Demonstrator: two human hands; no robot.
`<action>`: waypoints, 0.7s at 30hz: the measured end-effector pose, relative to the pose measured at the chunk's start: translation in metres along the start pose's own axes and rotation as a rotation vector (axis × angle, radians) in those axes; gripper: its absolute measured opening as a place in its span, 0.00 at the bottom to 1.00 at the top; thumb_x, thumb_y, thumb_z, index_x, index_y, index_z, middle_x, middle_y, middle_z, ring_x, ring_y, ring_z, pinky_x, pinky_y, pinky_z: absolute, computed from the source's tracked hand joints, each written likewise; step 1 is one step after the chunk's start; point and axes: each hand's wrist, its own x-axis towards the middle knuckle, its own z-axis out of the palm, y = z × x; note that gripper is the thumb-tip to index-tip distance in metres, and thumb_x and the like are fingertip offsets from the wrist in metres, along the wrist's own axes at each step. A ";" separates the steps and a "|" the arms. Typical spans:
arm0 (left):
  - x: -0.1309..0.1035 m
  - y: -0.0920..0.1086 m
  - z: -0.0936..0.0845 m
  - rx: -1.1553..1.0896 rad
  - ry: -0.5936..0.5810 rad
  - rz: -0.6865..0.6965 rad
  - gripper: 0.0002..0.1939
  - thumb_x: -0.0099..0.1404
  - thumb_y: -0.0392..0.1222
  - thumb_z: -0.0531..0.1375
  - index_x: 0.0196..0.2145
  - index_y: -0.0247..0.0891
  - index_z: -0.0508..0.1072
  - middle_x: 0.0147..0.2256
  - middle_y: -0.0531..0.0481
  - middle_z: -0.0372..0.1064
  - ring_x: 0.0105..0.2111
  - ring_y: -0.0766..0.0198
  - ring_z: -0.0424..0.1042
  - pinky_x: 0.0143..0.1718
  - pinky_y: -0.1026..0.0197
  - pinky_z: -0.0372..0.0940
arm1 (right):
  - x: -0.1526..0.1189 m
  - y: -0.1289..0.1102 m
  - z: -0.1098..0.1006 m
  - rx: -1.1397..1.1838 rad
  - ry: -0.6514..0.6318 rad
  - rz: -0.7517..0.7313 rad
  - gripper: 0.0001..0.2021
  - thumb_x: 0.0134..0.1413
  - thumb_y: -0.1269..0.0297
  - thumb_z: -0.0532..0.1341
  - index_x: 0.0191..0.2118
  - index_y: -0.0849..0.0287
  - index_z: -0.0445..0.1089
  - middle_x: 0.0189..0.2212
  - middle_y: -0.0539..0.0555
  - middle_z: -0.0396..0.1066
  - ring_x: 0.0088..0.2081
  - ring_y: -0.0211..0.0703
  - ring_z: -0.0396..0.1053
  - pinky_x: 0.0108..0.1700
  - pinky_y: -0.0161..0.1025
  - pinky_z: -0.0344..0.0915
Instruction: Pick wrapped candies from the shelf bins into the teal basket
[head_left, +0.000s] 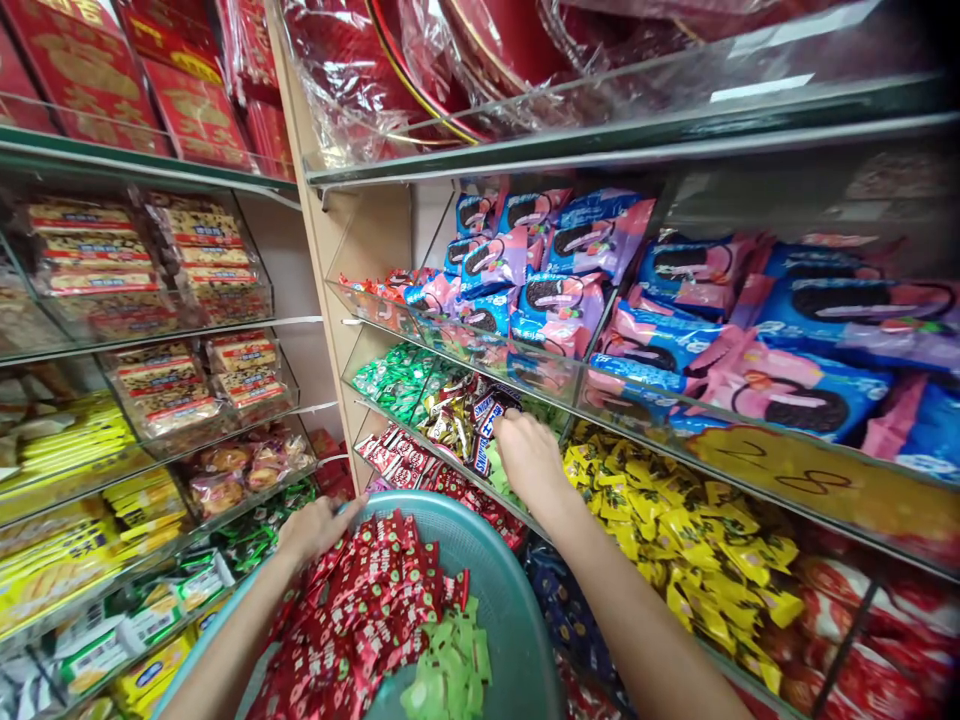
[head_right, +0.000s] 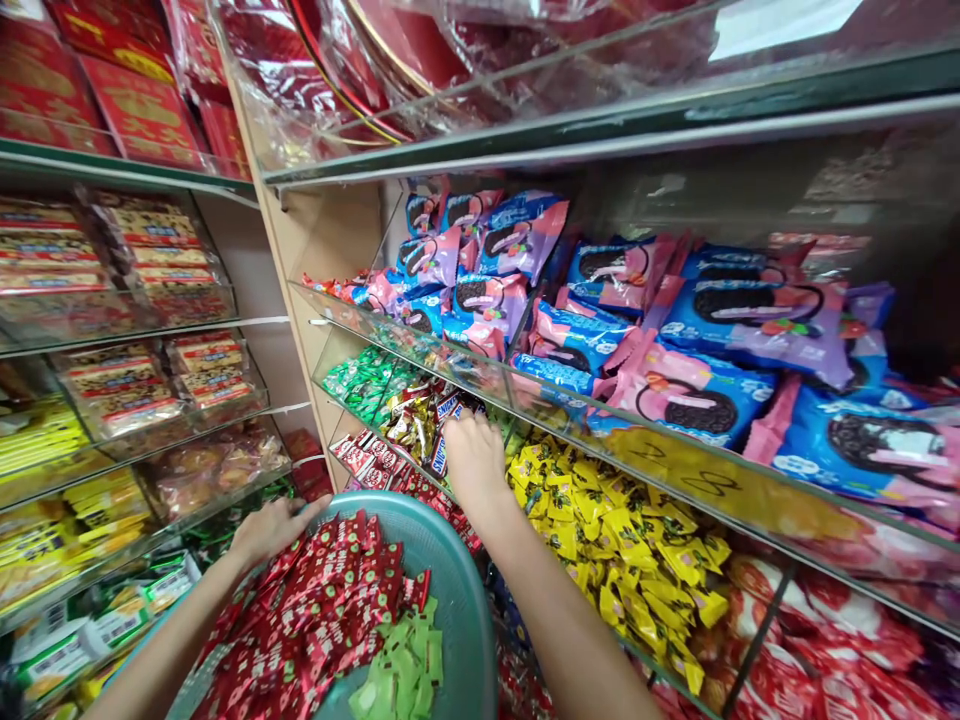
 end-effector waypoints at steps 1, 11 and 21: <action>-0.001 0.001 -0.001 -0.004 0.001 -0.001 0.38 0.51 0.70 0.38 0.35 0.42 0.76 0.35 0.38 0.74 0.38 0.45 0.71 0.38 0.51 0.62 | -0.001 0.000 -0.001 0.006 0.025 0.006 0.14 0.53 0.78 0.48 0.37 0.60 0.68 0.37 0.57 0.67 0.41 0.45 0.64 0.37 0.38 0.56; -0.003 0.008 -0.003 -0.001 0.018 -0.011 0.39 0.51 0.70 0.37 0.35 0.41 0.76 0.36 0.38 0.74 0.39 0.44 0.71 0.38 0.50 0.62 | -0.015 0.002 -0.005 0.147 0.299 -0.032 0.10 0.58 0.72 0.47 0.33 0.59 0.64 0.35 0.55 0.65 0.37 0.44 0.60 0.37 0.38 0.55; -0.007 0.006 -0.005 0.001 0.014 -0.039 0.39 0.50 0.71 0.38 0.38 0.43 0.75 0.36 0.40 0.74 0.38 0.45 0.71 0.38 0.50 0.62 | -0.070 -0.008 -0.002 0.669 0.084 -0.302 0.11 0.59 0.68 0.48 0.27 0.58 0.63 0.29 0.49 0.64 0.34 0.37 0.61 0.36 0.34 0.55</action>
